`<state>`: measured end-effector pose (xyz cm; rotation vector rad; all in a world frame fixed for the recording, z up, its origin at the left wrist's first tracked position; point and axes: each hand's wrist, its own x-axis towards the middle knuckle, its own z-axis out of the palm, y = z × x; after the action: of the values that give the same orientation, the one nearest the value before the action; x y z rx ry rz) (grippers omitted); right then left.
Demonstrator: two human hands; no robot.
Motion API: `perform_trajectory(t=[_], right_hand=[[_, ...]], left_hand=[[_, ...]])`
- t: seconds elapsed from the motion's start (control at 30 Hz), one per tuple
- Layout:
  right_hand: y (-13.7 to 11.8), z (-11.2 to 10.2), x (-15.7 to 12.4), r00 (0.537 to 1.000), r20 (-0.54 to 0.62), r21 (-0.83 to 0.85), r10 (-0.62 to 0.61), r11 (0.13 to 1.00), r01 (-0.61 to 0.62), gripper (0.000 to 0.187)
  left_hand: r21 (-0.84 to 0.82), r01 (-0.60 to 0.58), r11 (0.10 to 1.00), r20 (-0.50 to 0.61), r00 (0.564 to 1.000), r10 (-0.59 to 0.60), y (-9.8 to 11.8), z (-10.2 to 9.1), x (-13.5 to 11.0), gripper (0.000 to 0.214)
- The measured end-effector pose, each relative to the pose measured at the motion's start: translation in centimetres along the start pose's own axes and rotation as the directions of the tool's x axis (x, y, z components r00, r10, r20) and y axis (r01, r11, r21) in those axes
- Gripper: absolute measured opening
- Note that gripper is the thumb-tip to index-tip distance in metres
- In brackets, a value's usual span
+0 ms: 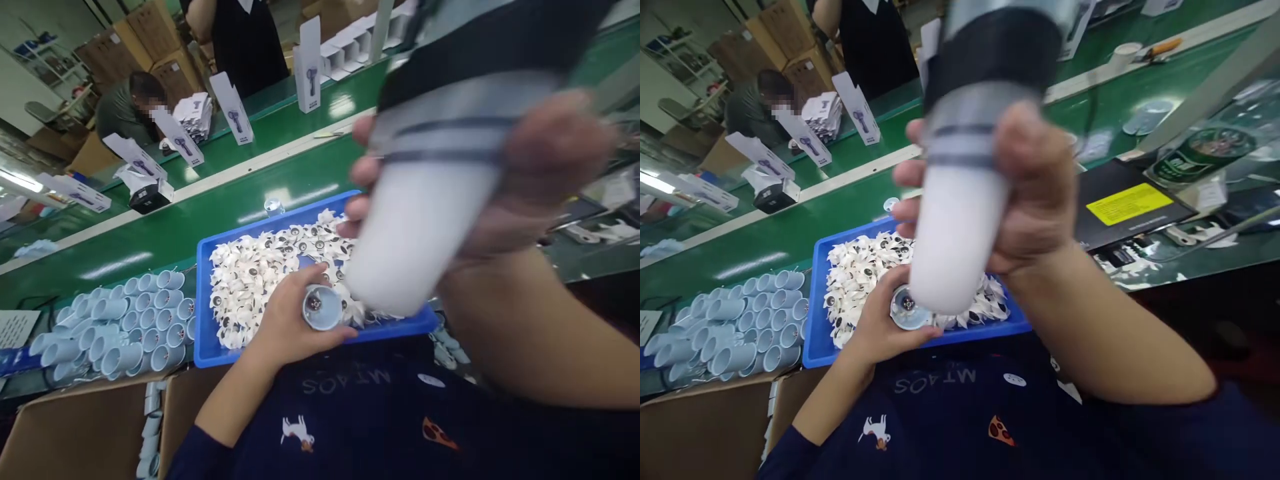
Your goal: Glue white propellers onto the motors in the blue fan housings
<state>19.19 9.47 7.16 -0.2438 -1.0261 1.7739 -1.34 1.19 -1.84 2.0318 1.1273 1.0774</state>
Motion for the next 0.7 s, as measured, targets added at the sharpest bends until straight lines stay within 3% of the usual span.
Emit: perform_trajectory(t=[0.07,0.17,0.4,0.7], right_hand=[[1.3,1.7,0.6,0.997,-0.075,-0.008,-0.034,0.999,0.033,0.059],[2.5,3.2,0.8,0.991,-0.098,-0.101,-0.094,0.991,0.084,0.059],[2.0,3.6,0.0,0.975,-0.201,-0.208,-0.092,0.977,0.050,0.066],[2.5,3.6,-0.2,0.974,-0.209,-0.194,-0.089,0.980,0.047,0.070]], left_hand=[[0.104,-0.029,0.994,0.004,1.000,0.028,1.1,0.1,0.7,0.051],[0.088,-0.008,0.996,-0.016,1.000,0.009,2.1,-0.1,1.1,0.040],[0.049,0.036,0.998,-0.061,0.998,-0.033,2.7,0.4,1.2,0.046],[0.069,0.091,0.993,-0.021,0.996,-0.090,3.0,0.2,1.2,0.045]])
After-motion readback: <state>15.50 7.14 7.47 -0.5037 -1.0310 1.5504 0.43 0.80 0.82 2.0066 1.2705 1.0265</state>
